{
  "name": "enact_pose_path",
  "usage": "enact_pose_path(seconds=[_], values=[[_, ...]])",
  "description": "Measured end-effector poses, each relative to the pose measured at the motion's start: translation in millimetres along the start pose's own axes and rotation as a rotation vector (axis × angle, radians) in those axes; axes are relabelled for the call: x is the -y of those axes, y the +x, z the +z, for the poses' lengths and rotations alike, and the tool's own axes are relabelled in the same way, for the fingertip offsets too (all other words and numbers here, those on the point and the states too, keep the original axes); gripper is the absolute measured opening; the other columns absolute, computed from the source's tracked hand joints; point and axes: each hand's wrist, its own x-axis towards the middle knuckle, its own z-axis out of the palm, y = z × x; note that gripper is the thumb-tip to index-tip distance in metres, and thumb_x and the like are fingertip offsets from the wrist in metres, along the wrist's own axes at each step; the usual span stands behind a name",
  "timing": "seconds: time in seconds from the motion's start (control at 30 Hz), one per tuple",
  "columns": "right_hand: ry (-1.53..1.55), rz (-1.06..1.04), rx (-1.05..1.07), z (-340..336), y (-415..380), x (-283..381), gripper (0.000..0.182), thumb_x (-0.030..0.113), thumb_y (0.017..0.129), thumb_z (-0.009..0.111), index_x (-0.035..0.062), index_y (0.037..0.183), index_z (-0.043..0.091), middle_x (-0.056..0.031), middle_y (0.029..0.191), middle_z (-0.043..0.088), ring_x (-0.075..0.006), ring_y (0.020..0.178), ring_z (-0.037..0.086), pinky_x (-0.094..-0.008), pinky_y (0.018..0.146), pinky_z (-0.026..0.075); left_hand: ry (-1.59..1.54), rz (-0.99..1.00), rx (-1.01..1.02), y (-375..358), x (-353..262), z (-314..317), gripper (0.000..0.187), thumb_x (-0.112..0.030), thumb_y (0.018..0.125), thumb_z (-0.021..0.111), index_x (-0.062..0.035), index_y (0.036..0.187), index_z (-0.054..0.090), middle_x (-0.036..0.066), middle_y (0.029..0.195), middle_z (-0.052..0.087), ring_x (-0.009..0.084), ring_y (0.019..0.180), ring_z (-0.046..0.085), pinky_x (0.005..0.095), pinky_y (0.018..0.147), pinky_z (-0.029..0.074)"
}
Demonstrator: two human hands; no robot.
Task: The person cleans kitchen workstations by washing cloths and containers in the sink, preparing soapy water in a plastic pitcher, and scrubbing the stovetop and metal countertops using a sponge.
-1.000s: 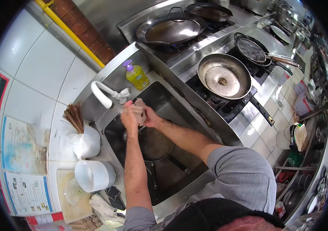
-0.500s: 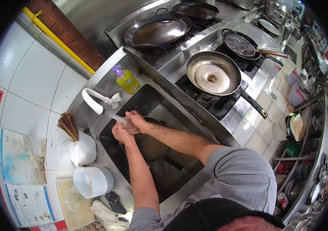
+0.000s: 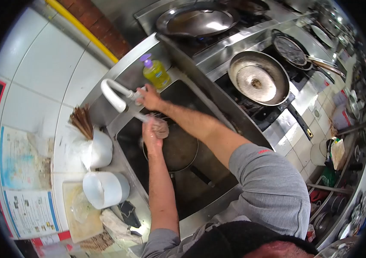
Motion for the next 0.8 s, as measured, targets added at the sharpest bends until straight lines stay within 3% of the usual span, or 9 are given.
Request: enact_pose_path(seconds=[0.07,0.13,0.23,0.33,0.4,0.43,0.5,0.53,0.8], values=[[0.078,-0.155,0.028,35,23,-41,0.046,0.032,0.082,0.058,0.0079,0.120,0.052,-0.0260,0.128,0.036,-0.0417,0.113,0.042,-0.0416,0.099,0.034,0.146,-0.038,-0.098,-28,-3,8,0.019,-0.016,0.081,0.060,-0.0053,0.097,0.056,0.005,0.088,0.060,0.0171,0.079,0.059,0.0310,0.072,0.048],[0.248,0.017,0.090,25,33,-35,0.038,0.030,0.083,0.055,0.0071,0.114,0.056,-0.0243,0.121,0.047,-0.0373,0.108,0.049,-0.0399,0.093,0.039,0.104,-0.066,-0.093,-46,1,-2,0.017,-0.014,0.081,0.061,-0.0051,0.095,0.056,0.005,0.085,0.059,0.0168,0.079,0.058,0.0304,0.071,0.048],[0.196,0.223,0.033,28,52,-28,0.031,0.032,0.084,0.051,0.0051,0.095,0.062,-0.0174,0.086,0.063,-0.0335,0.088,0.058,-0.0387,0.080,0.045,0.127,-0.057,-0.185,-67,4,-24,0.015,-0.016,0.082,0.060,-0.0050,0.092,0.056,0.006,0.085,0.060,0.0158,0.077,0.058,0.0295,0.068,0.048],[0.465,0.394,0.103,28,40,-24,0.044,0.041,0.081,0.055,0.0081,0.110,0.056,-0.0185,0.105,0.059,-0.0350,0.096,0.056,-0.0443,0.078,0.045,-0.024,-0.093,-0.250,-81,1,-34,0.016,-0.019,0.085,0.057,-0.0042,0.090,0.056,0.006,0.084,0.059,0.0164,0.077,0.059,0.0303,0.069,0.049],[0.802,0.749,0.203,-14,-20,24,0.066,0.052,0.077,0.058,0.0120,0.127,0.039,-0.0179,0.122,0.048,-0.0377,0.106,0.050,-0.0521,0.076,0.042,-0.089,-0.071,-0.263,-84,-8,-23,0.017,-0.019,0.085,0.056,-0.0030,0.091,0.056,0.008,0.085,0.060,0.0177,0.079,0.059,0.0311,0.071,0.049],[0.849,0.790,0.568,-10,-45,8,0.088,0.065,0.070,0.060,0.0155,0.134,0.024,-0.0146,0.125,0.040,-0.0386,0.108,0.045,-0.0572,0.075,0.038,-0.158,-0.052,-0.289,-87,-11,-20,0.018,-0.018,0.086,0.055,-0.0018,0.092,0.056,0.009,0.086,0.060,0.0189,0.080,0.060,0.0318,0.072,0.050],[1.062,0.768,1.136,3,-119,-21,0.076,0.070,0.076,0.048,0.0158,0.128,0.039,-0.0101,0.120,0.049,-0.0298,0.108,0.049,-0.0536,0.084,0.040,-0.076,0.006,-0.101,-82,-5,-39,0.027,-0.012,0.086,0.051,0.0023,0.109,0.051,0.015,0.100,0.059,0.0252,0.088,0.060,0.0337,0.081,0.049],[1.315,0.722,1.428,-17,-146,-15,0.052,0.051,0.086,0.050,0.0162,0.124,0.044,-0.0059,0.121,0.053,-0.0250,0.109,0.052,-0.0477,0.086,0.043,-0.004,0.106,-0.173,-90,-4,-30,0.029,-0.005,0.081,0.055,0.0014,0.110,0.053,0.012,0.099,0.060,0.0207,0.089,0.059,0.0294,0.078,0.049],[0.851,0.828,1.135,-74,-232,19,0.045,0.013,0.072,0.067,0.0109,0.113,0.048,-0.0044,0.096,0.057,-0.0169,0.085,0.057,-0.0353,0.065,0.048,0.112,-0.078,0.055,-138,28,-26,0.030,-0.006,0.083,0.057,-0.0001,0.112,0.051,0.009,0.092,0.061,0.0162,0.080,0.059,0.0276,0.074,0.049]])
